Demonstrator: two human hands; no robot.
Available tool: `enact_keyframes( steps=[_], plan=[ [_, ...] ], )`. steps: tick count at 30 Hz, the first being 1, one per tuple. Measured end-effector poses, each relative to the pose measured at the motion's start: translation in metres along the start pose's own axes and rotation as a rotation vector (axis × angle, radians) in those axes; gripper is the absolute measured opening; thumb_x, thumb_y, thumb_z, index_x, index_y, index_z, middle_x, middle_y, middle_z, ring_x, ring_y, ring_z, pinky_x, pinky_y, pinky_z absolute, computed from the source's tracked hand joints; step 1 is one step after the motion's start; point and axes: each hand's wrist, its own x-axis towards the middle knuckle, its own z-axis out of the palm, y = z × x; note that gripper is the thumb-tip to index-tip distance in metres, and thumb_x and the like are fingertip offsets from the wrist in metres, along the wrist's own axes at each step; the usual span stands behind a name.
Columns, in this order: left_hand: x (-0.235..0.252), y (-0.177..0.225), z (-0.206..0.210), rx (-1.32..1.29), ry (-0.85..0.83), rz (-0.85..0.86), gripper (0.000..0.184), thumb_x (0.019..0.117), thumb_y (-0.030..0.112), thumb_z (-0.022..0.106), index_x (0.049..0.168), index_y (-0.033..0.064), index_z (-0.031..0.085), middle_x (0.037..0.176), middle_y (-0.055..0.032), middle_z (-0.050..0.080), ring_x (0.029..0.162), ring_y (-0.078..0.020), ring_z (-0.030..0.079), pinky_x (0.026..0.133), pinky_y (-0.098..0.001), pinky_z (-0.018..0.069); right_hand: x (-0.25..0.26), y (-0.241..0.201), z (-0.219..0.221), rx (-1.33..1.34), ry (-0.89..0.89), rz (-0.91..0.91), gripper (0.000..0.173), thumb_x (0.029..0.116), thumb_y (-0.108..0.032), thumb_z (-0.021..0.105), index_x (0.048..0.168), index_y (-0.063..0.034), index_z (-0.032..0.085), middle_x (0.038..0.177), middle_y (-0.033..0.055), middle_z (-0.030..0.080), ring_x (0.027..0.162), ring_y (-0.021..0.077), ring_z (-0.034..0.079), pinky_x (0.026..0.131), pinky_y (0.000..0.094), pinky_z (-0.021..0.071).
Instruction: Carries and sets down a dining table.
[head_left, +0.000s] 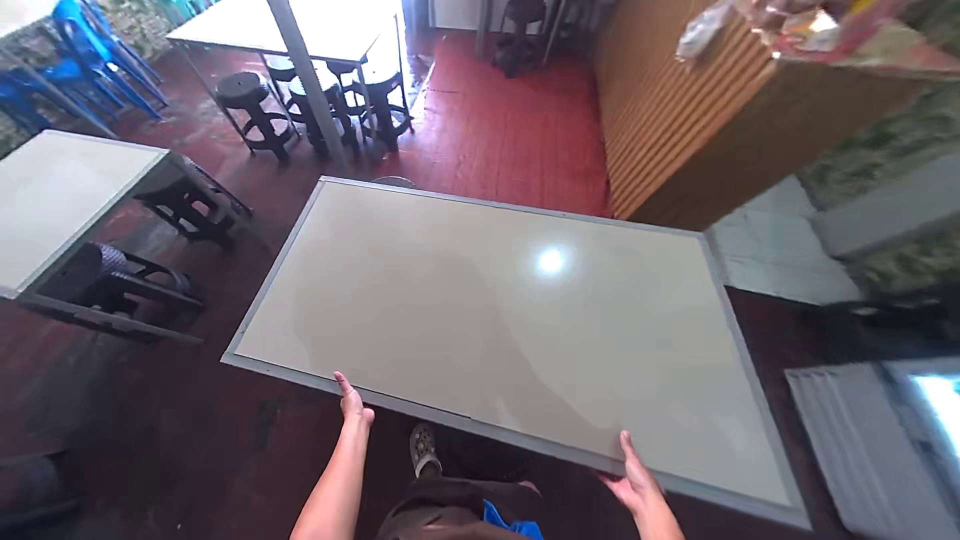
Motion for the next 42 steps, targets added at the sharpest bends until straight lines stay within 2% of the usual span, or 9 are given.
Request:
enact_keyframes(
  steps=[2, 4, 6, 10, 18, 26, 32, 35, 42],
  plan=[
    [0.007, 0.0, 0.012, -0.048, 0.114, 0.005, 0.091, 0.0977, 0.074, 0.041, 0.154, 0.0018, 0.038, 0.16, -0.0223, 0.036, 0.147, -0.0356, 0.036, 0.115, -0.0617, 0.0338, 0.003, -0.004, 0.0, -0.054, 0.006, 0.047, 0.071, 0.1011, -0.056, 0.055, 0.154, -0.0129, 0.035, 0.15, 0.0178, 0.048, 0.132, 0.0323, 0.053, 0.102, 0.0507, 0.0507],
    [0.012, 0.001, 0.023, -0.073, 0.184, 0.009, 0.088, 0.0969, 0.071, 0.048, 0.15, 0.0013, 0.043, 0.156, -0.0221, 0.043, 0.143, -0.0351, 0.042, 0.112, -0.0615, 0.0373, 0.005, -0.012, 0.002, -0.127, 0.007, 0.075, 0.072, 0.1015, -0.053, 0.056, 0.155, -0.0116, 0.033, 0.154, 0.0173, 0.044, 0.137, 0.0312, 0.049, 0.107, 0.0491, 0.0472],
    [0.013, 0.003, 0.028, -0.086, 0.192, 0.004, 0.085, 0.0973, 0.07, 0.049, 0.149, 0.0027, 0.045, 0.154, -0.021, 0.045, 0.141, -0.0336, 0.045, 0.111, -0.0607, 0.0396, 0.014, -0.014, 0.006, -0.168, 0.028, 0.081, 0.068, 0.1017, -0.047, 0.06, 0.153, -0.0094, 0.036, 0.152, 0.0171, 0.046, 0.136, 0.0295, 0.05, 0.108, 0.0483, 0.0471],
    [0.024, 0.018, 0.048, -0.111, 0.212, 0.025, 0.081, 0.098, 0.066, 0.052, 0.147, 0.0018, 0.046, 0.147, -0.0221, 0.052, 0.135, -0.0331, 0.052, 0.107, -0.0587, 0.0449, 0.007, -0.023, 0.028, -0.183, -0.018, 0.101, 0.063, 0.1046, -0.043, 0.057, 0.155, -0.0105, 0.035, 0.157, 0.0133, 0.041, 0.143, 0.0253, 0.044, 0.113, 0.045, 0.0433],
    [0.052, 0.044, 0.084, -0.043, 0.368, 0.108, 0.083, 0.0962, 0.063, 0.059, 0.143, -0.0047, 0.049, 0.146, -0.0252, 0.051, 0.135, -0.0334, 0.05, 0.109, -0.055, 0.0422, -0.003, -0.023, 0.063, -0.018, 0.019, 0.199, 0.061, 0.103, -0.04, 0.061, 0.152, -0.0123, 0.038, 0.152, 0.0116, 0.047, 0.138, 0.0228, 0.049, 0.11, 0.043, 0.0464],
    [0.049, 0.039, 0.086, -0.013, 0.39, 0.122, 0.085, 0.0962, 0.066, 0.056, 0.141, -0.0058, 0.051, 0.146, -0.0255, 0.051, 0.136, -0.0331, 0.049, 0.11, -0.0547, 0.0412, 0.006, -0.021, 0.059, -0.015, 0.021, 0.128, 0.066, 0.1, -0.037, 0.067, 0.153, -0.0116, 0.037, 0.154, 0.01, 0.044, 0.141, 0.022, 0.046, 0.112, 0.042, 0.0453],
    [0.049, 0.036, 0.088, -0.02, 0.399, 0.125, 0.084, 0.0967, 0.066, 0.055, 0.142, -0.0052, 0.05, 0.147, -0.0254, 0.05, 0.136, -0.0333, 0.049, 0.11, -0.0549, 0.0414, 0.009, -0.027, 0.061, 0.004, 0.066, 0.134, 0.062, 0.0981, -0.036, 0.069, 0.147, -0.0116, 0.041, 0.145, 0.0119, 0.052, 0.132, 0.0234, 0.054, 0.104, 0.0431, 0.0513],
    [0.045, 0.031, 0.105, -0.037, 0.393, 0.133, 0.085, 0.0975, 0.065, 0.055, 0.145, -0.005, 0.046, 0.149, -0.0263, 0.047, 0.138, -0.0345, 0.047, 0.111, -0.0559, 0.0398, 0.024, -0.045, 0.073, -0.015, 0.093, 0.099, 0.06, 0.0976, -0.036, 0.07, 0.145, -0.0118, 0.043, 0.137, 0.0121, 0.057, 0.121, 0.0227, 0.06, 0.094, 0.042, 0.055],
    [0.055, 0.038, 0.125, 0.017, 0.409, 0.142, 0.086, 0.0962, 0.067, 0.056, 0.144, -0.0053, 0.048, 0.146, -0.0268, 0.051, 0.134, -0.0362, 0.05, 0.108, -0.0575, 0.0426, 0.042, -0.057, 0.098, 0.086, 0.118, 0.04, 0.065, 0.0934, -0.027, 0.076, 0.145, -0.0086, 0.04, 0.137, 0.0175, 0.056, 0.12, 0.0311, 0.06, 0.092, 0.0509, 0.0562]
  ],
)
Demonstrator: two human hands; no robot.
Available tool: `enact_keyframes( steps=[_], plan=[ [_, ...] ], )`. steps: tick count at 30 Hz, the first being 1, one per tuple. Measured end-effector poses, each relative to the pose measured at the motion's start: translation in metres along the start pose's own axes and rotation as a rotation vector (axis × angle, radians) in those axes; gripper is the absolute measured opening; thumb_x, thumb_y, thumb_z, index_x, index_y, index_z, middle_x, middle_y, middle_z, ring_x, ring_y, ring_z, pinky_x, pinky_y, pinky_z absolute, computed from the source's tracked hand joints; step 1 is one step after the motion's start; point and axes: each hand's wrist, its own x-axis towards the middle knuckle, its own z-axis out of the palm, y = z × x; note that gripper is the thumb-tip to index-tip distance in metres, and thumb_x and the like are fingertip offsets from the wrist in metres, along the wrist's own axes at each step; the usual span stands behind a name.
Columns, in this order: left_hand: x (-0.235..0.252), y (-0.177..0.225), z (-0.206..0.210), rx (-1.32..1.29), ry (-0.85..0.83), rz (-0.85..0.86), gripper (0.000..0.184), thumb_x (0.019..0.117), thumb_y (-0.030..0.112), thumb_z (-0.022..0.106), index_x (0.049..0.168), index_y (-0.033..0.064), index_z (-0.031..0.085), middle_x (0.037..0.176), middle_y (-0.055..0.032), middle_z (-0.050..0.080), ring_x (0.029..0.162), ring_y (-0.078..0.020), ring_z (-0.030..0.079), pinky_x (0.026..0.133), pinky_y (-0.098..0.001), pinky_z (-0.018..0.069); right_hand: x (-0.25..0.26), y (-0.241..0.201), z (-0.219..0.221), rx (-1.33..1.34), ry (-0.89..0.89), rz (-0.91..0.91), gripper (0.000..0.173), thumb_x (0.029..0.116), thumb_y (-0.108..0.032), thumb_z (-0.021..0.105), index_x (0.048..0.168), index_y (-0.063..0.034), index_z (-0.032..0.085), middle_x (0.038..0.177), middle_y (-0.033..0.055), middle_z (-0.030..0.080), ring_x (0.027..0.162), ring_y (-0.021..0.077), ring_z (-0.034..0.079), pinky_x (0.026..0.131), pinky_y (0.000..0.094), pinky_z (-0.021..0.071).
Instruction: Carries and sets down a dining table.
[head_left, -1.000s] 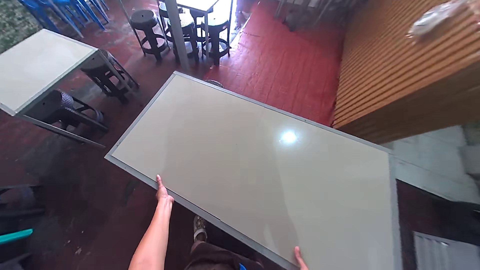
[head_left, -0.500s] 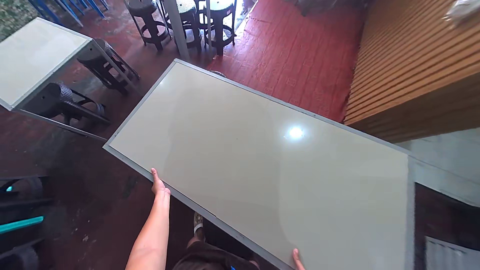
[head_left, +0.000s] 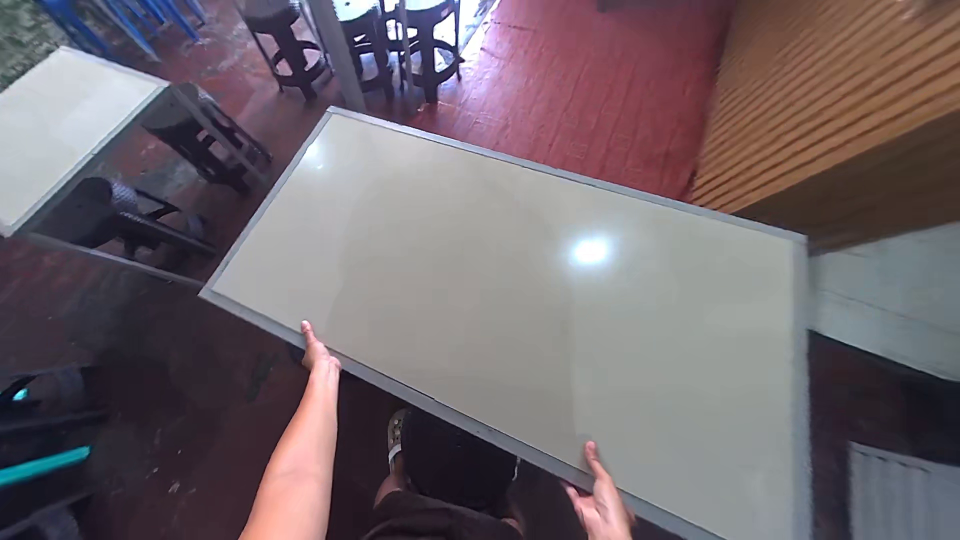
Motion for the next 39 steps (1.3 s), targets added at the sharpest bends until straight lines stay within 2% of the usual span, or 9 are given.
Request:
enact_keyframes(
  steps=[7, 17, 20, 22, 25, 28, 33, 37, 39],
  plan=[
    [0.008, 0.017, 0.009, 0.005, -0.014, 0.04, 0.084, 0.0973, 0.064, 0.057, 0.144, -0.0051, 0.047, 0.147, -0.0254, 0.05, 0.136, -0.0335, 0.049, 0.11, -0.0542, 0.0415, -0.009, 0.012, 0.012, -0.004, 0.052, 0.02, 0.062, 0.092, -0.024, 0.077, 0.141, -0.0072, 0.044, 0.129, 0.0184, 0.06, 0.111, 0.0316, 0.063, 0.084, 0.0504, 0.0564],
    [0.015, 0.022, 0.006, 0.073, -0.034, -0.009, 0.084, 0.097, 0.064, 0.057, 0.135, -0.0098, 0.054, 0.138, -0.0297, 0.055, 0.129, -0.0361, 0.053, 0.106, -0.0545, 0.0433, -0.011, 0.007, 0.009, -0.055, -0.113, 0.056, 0.056, 0.0994, -0.038, 0.065, 0.146, -0.0137, 0.044, 0.141, 0.0145, 0.054, 0.125, 0.0297, 0.058, 0.097, 0.0489, 0.054],
    [0.024, 0.022, -0.008, 0.301, -0.138, 0.055, 0.086, 0.0998, 0.067, 0.048, 0.133, -0.0122, 0.055, 0.137, -0.0325, 0.055, 0.129, -0.0384, 0.053, 0.107, -0.054, 0.0422, -0.006, 0.008, 0.004, -0.09, -0.14, 0.052, 0.056, 0.0992, -0.041, 0.065, 0.144, -0.0121, 0.046, 0.138, 0.0149, 0.056, 0.122, 0.0291, 0.06, 0.095, 0.0468, 0.055],
    [0.026, 0.02, -0.024, 0.575, -0.236, 0.171, 0.083, 0.1024, 0.066, 0.042, 0.134, -0.0102, 0.057, 0.134, -0.0331, 0.058, 0.13, -0.0413, 0.055, 0.107, -0.0558, 0.0428, -0.005, 0.007, 0.005, -0.13, -0.167, 0.044, 0.056, 0.0999, -0.043, 0.062, 0.144, -0.0128, 0.047, 0.136, 0.0138, 0.057, 0.119, 0.0274, 0.06, 0.093, 0.0458, 0.0551],
    [0.02, -0.006, -0.058, 0.704, -0.414, 0.254, 0.073, 0.1072, 0.058, 0.036, 0.148, -0.001, 0.047, 0.135, -0.0285, 0.061, 0.127, -0.041, 0.059, 0.107, -0.0566, 0.0449, -0.005, 0.008, -0.001, -0.199, -0.189, 0.028, 0.053, 0.1011, -0.045, 0.059, 0.143, -0.0143, 0.049, 0.136, 0.0107, 0.058, 0.12, 0.0244, 0.061, 0.094, 0.0437, 0.0547],
    [0.021, -0.045, -0.092, 0.681, -0.571, 0.126, 0.065, 0.11, 0.053, 0.031, 0.15, 0.0036, 0.043, 0.122, -0.0231, 0.068, 0.106, -0.0352, 0.069, 0.091, -0.0514, 0.0551, -0.007, 0.008, 0.001, -0.227, -0.205, 0.016, 0.054, 0.101, -0.045, 0.059, 0.145, -0.0163, 0.046, 0.14, 0.0095, 0.056, 0.124, 0.0242, 0.058, 0.097, 0.0446, 0.053],
    [0.024, -0.085, -0.167, 1.167, -0.904, -0.09, 0.056, 0.1089, 0.045, 0.046, 0.148, 0.0043, 0.047, 0.131, -0.0217, 0.064, 0.116, -0.0332, 0.064, 0.1, -0.049, 0.0486, -0.016, 0.021, -0.005, -0.19, -0.199, -0.075, 0.052, 0.1053, -0.043, 0.052, 0.147, -0.0137, 0.042, 0.141, 0.0114, 0.054, 0.122, 0.0242, 0.059, 0.095, 0.041, 0.0542],
    [0.036, -0.1, -0.216, 1.278, -0.945, -0.099, 0.049, 0.1094, 0.038, 0.048, 0.144, 0.0027, 0.051, 0.129, -0.0205, 0.065, 0.112, -0.0304, 0.065, 0.097, -0.047, 0.05, -0.063, 0.04, -0.02, -0.161, -0.339, -0.051, 0.054, 0.1109, -0.031, 0.041, 0.157, -0.0078, 0.026, 0.152, 0.0189, 0.044, 0.128, 0.0292, 0.057, 0.101, 0.0399, 0.0525],
    [0.042, -0.102, -0.238, 1.275, -0.902, -0.111, 0.048, 0.1104, 0.036, 0.046, 0.144, 0.0025, 0.051, 0.128, -0.0203, 0.065, 0.109, -0.0293, 0.066, 0.095, -0.0457, 0.0504, -0.091, 0.064, -0.042, -0.322, -0.495, -0.044, 0.046, 0.1132, -0.03, 0.033, 0.152, -0.0047, 0.032, 0.137, 0.0172, 0.058, 0.114, 0.0247, 0.066, 0.093, 0.038, 0.0563]
  ],
)
